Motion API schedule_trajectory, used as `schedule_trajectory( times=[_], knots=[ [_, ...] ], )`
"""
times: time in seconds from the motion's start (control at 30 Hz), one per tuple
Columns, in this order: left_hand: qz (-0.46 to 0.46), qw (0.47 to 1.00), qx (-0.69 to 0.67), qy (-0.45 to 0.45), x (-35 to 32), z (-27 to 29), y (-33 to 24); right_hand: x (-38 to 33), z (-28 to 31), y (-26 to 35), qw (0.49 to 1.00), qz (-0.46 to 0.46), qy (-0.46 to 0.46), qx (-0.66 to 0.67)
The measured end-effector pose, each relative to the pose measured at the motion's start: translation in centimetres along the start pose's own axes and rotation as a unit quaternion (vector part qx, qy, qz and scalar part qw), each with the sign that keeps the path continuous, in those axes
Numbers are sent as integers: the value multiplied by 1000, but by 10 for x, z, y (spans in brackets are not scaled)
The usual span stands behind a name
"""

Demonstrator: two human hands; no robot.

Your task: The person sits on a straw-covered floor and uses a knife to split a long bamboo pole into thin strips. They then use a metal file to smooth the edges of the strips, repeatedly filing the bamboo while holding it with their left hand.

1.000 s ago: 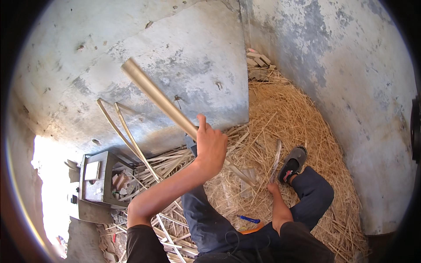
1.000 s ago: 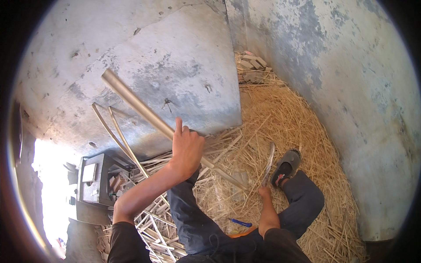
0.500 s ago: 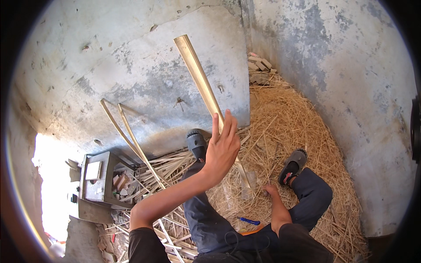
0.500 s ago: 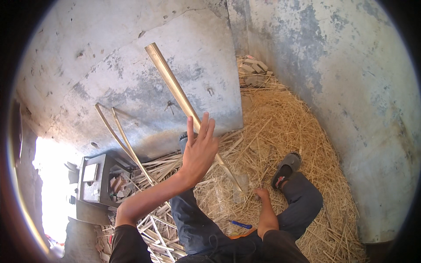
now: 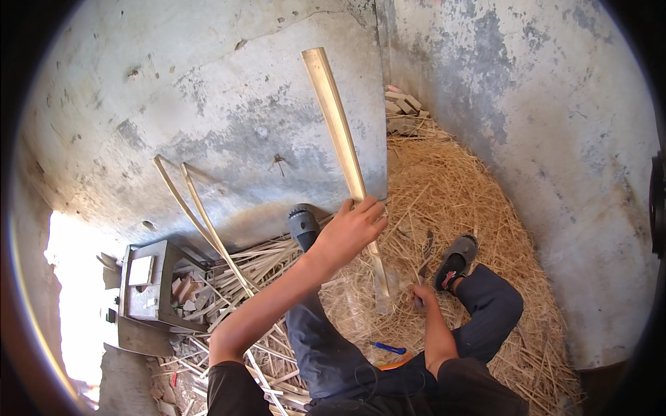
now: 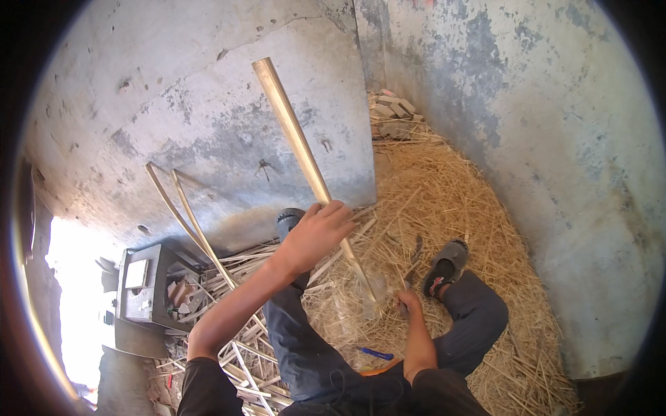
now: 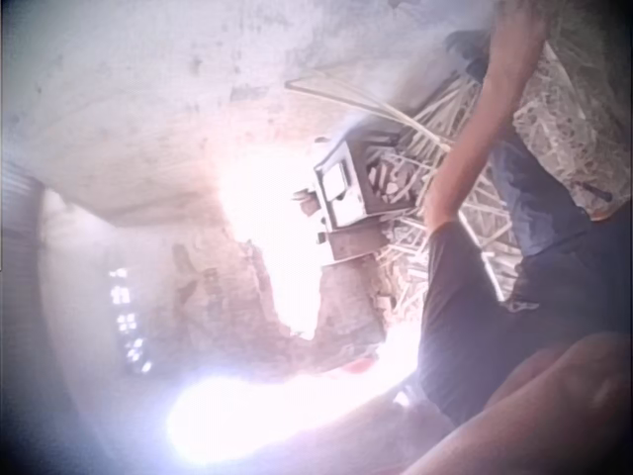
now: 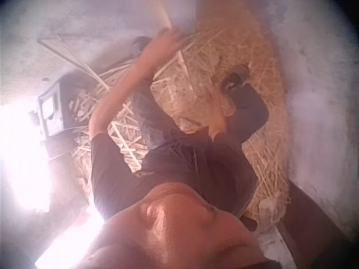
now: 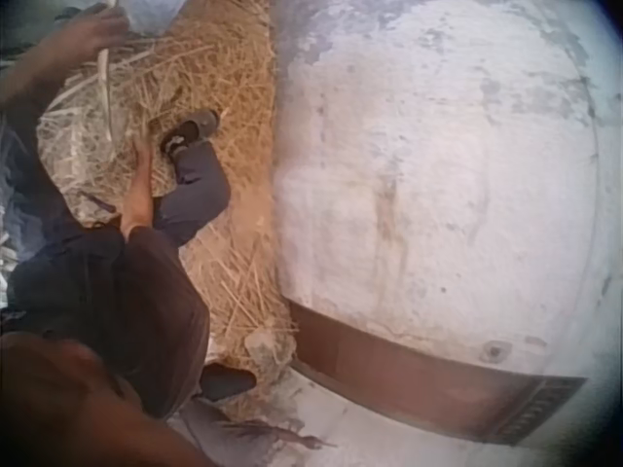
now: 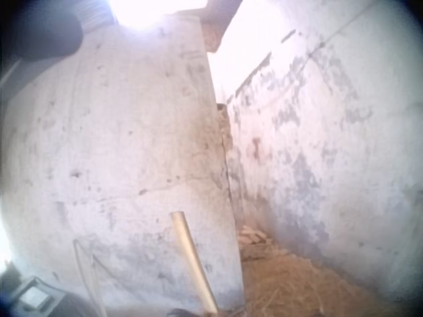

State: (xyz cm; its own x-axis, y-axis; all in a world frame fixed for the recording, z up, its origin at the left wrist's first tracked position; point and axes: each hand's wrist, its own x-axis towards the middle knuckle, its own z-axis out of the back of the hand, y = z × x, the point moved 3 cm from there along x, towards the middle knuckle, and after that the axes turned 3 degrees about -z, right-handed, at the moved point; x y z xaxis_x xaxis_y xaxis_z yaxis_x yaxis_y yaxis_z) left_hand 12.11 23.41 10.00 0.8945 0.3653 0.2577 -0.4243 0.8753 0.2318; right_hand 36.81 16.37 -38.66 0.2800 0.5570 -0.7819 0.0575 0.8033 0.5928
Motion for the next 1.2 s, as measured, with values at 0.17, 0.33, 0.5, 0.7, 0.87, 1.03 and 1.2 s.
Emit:
schedule_trajectory(
  times=[0.17, 0.33, 0.5, 0.7, 0.87, 1.03, 1.2],
  knots=[
    [-10, 978, -153, -143, 8, -1, 5, -13, 39, 29, 987, 79, -89, -110],
    [118, 922, -329, -164, 0, -21, 7, -37, 55, 76, 918, 68, -190, -341],
    [172, 849, -381, -322, 0, -40, 11, -71, 74, 122, 878, 22, -22, -477],
    [189, 690, -608, -344, 12, -36, 16, -139, 107, 168, 890, 63, -21, -452],
    [174, 650, -700, -238, 10, -33, 26, -177, 100, 228, 893, 110, 21, -435],
    [131, 635, -732, -209, 8, -26, 20, -154, 65, 247, 875, 127, 20, -467],
    [128, 632, -735, -210, 10, -28, 17, -123, 25, 227, 832, 198, 10, -519]
  ],
)
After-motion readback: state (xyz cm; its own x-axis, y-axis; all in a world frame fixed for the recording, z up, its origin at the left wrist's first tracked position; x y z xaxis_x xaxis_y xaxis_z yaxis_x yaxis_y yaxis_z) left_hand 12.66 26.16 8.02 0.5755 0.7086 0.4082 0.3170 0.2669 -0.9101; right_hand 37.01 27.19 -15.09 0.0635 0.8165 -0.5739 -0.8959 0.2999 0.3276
